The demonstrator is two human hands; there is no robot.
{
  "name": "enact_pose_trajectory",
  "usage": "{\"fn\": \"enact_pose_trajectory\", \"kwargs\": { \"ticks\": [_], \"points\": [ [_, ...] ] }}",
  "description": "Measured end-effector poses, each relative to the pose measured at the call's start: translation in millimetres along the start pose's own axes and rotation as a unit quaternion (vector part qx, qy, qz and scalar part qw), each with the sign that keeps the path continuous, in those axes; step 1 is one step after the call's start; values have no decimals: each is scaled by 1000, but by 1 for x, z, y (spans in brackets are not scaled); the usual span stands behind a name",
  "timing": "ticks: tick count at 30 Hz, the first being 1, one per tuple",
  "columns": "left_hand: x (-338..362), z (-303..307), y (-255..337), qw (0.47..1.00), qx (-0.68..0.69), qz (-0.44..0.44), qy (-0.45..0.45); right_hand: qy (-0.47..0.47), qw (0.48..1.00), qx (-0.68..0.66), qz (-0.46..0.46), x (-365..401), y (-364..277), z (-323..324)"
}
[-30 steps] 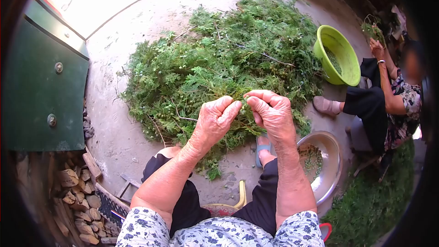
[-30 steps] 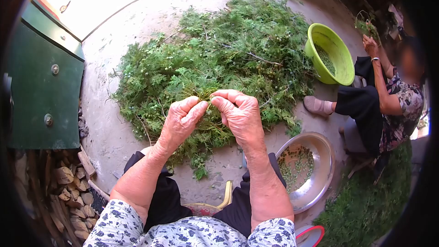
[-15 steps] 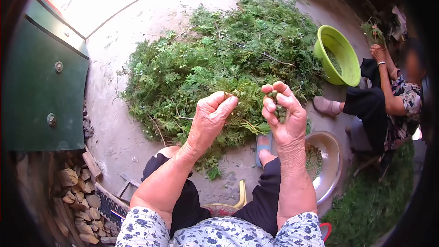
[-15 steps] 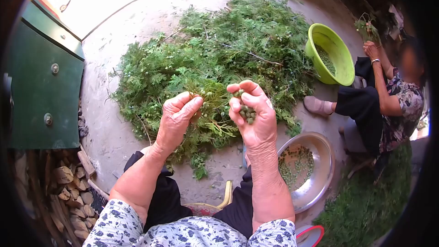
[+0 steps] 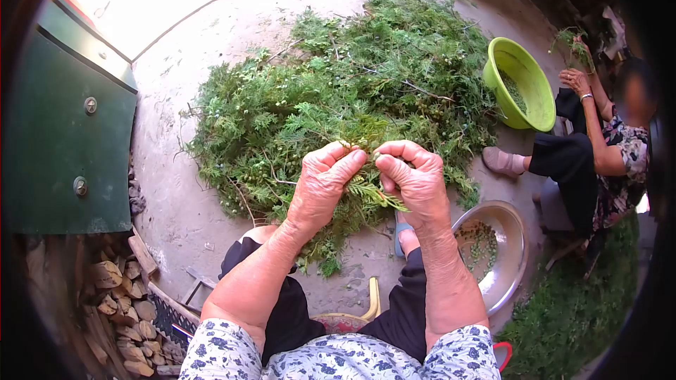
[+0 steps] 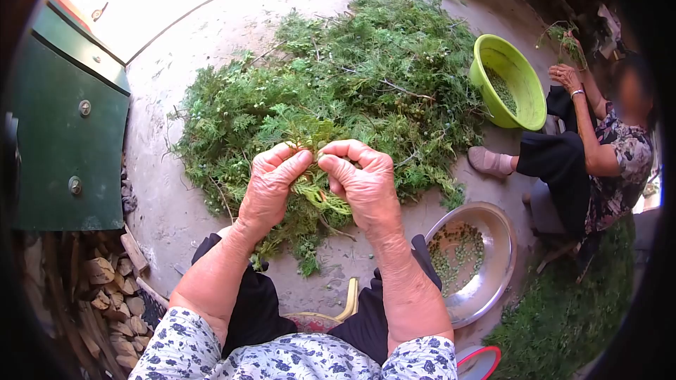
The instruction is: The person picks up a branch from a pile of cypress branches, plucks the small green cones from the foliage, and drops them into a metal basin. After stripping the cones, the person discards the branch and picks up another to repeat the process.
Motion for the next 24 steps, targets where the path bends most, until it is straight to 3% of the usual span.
{"fn": "enact_pose_trajectory", "kwargs": {
  "ticks": [1,3,8,11,16,24],
  "points": [
    [0,0,1,1000,1,1,0,-1,1000,0,0,-1,0,5],
    [2,0,4,1000,14,20,1,-8,980,-199,1,-3,-1,9],
    [3,4,6,996,38,73,-22,46,958,-282,18,-8,-14,22],
    [4,2,8,995,22,89,-34,59,975,-212,-34,-7,-2,22],
    [5,-2,9,993,38,99,-46,-6,991,-99,-90,1,-4,11],
    [2,2,3,997,2,75,-32,-36,999,4,-40,2,-10,3]
  ]
}}
Point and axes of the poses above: each hand's wrist, its own x-axis away from the middle knuckle, its own z-axis out of the back of the hand, y = z × x, the point moved 4 cm from there along -x, towards the middle knuckle, and after that the axes turned 9 degrees about z, right-handed, at the moved point
